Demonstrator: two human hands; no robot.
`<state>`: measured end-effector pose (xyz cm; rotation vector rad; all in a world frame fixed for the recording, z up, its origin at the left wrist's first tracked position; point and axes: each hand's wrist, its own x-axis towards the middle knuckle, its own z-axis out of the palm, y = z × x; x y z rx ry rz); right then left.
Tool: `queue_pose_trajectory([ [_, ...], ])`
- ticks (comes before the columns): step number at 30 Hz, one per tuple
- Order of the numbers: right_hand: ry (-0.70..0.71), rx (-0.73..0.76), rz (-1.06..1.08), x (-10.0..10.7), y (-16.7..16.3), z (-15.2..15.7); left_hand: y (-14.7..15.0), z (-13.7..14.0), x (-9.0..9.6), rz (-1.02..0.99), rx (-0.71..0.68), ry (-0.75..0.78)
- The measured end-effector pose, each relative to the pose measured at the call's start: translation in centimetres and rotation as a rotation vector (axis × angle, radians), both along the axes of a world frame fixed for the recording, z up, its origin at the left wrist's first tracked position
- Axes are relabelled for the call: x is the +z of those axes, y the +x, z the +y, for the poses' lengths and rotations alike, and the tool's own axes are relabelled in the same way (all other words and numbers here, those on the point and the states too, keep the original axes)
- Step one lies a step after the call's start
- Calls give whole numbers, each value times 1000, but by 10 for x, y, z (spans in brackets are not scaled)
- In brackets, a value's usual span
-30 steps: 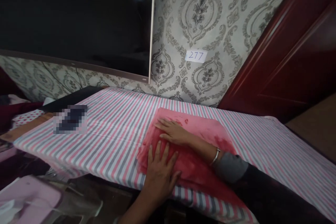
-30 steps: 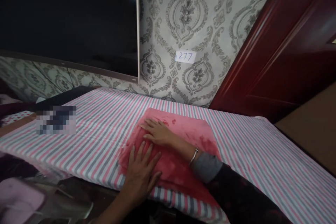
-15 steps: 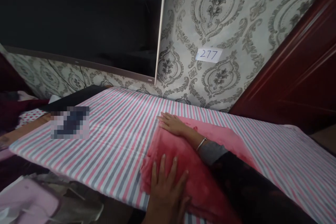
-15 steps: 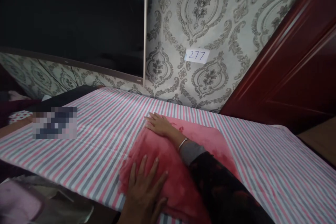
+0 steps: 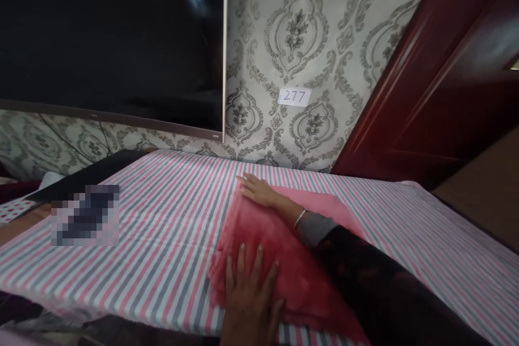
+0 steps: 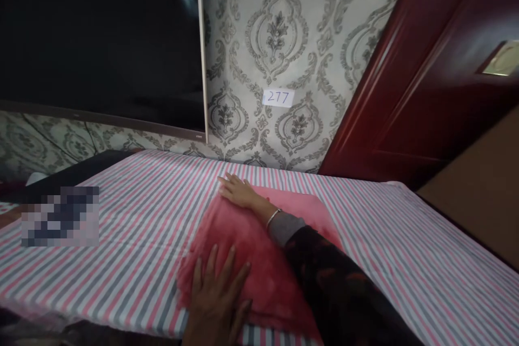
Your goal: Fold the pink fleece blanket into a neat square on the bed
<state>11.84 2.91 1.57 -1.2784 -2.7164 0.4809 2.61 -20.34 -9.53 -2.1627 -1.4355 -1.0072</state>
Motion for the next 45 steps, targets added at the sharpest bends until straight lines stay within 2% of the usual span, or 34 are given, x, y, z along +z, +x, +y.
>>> queue_pose_trajectory([
  [4,54,100,-49,7,51,-46,-3,0,5,-24,-11,1],
  [7,64,117,-65,5,96,-79,-4,-1,14,6,-38,4],
  [11,54,104,-73,-1,130,-97,12,-8,32,78,-108,-5],
  [14,85,153,-95,-7,135,-94,37,-11,33,160,-215,-20],
  [18,108,169,-103,-15,134,-75,57,-7,15,163,-226,35],
  [26,13,13,-52,-22,137,-18,57,2,-13,93,-241,113],
  [32,12,-71,-11,-31,138,0,60,9,-27,85,-214,177],
  [35,34,-91,-11,-29,135,0,63,9,-24,32,-218,170],
  [39,44,-152,-27,-13,137,-12,60,3,-12,-18,-235,99],
  [42,67,-155,-32,-1,154,-32,54,-2,0,41,-241,26],
  [45,105,-135,-61,4,182,-61,58,-4,14,60,-239,21],
])
